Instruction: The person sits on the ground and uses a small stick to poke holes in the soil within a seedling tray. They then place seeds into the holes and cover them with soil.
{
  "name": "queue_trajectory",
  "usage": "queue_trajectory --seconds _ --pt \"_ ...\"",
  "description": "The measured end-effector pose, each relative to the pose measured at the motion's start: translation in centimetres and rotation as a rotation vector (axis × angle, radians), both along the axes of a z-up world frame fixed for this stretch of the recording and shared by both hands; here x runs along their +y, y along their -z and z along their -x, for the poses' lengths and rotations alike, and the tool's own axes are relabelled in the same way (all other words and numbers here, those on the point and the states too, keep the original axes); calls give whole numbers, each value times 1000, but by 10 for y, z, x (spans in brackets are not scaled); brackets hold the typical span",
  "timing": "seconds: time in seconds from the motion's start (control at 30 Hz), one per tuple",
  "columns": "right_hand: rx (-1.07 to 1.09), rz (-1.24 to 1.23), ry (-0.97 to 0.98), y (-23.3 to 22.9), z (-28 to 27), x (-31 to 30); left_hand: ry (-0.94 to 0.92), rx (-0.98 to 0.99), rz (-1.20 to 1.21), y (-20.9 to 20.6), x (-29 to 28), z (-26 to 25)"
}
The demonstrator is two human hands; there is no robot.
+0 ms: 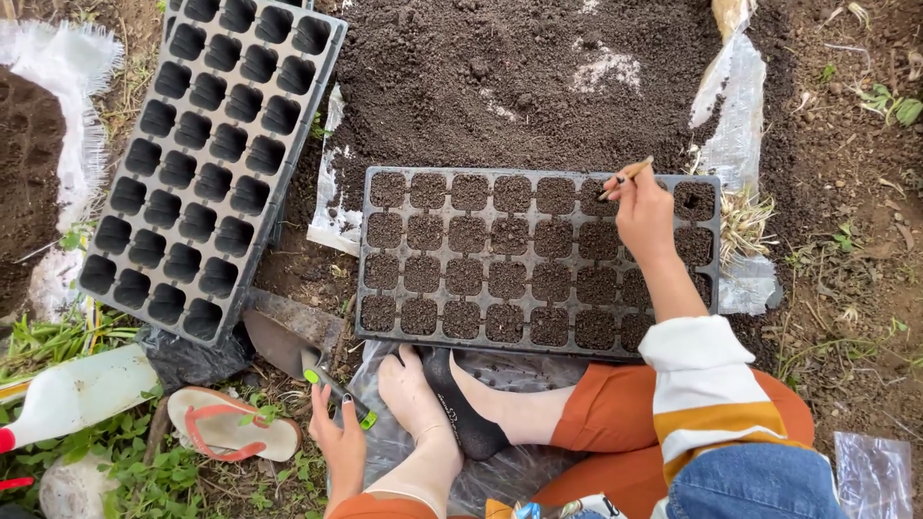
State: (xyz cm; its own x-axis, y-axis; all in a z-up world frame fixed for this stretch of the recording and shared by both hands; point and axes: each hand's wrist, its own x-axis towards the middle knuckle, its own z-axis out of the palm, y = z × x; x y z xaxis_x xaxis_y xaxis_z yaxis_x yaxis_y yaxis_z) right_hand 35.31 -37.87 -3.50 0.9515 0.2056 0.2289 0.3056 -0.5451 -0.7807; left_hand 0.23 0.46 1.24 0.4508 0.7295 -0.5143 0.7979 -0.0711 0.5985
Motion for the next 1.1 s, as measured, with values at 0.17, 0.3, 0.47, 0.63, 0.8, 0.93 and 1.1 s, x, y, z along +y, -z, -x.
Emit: queue_trajectory --seconds 0.17,0.3,0.47,0.63,0.8,0.93,1.1 --pt "36 79 69 9 5 5 0 -8 -15 8 4 3" --pt "2 35 44 11 5 -8 6 -12 -12 11 6 6" --pt "50 89 79 10 6 6 57 -18 -65 37 13 18" --pt "-34 91 37 14 1 0 20 -8 -6 12 6 7" --pt "8 158 57 18 5 10 11 -292 48 24 8 17" --pt "83 123 57 6 4 5 -61 -401 160 29 13 19" --pt "68 50 66 0 2 16 -125 -324 134 29 8 18"
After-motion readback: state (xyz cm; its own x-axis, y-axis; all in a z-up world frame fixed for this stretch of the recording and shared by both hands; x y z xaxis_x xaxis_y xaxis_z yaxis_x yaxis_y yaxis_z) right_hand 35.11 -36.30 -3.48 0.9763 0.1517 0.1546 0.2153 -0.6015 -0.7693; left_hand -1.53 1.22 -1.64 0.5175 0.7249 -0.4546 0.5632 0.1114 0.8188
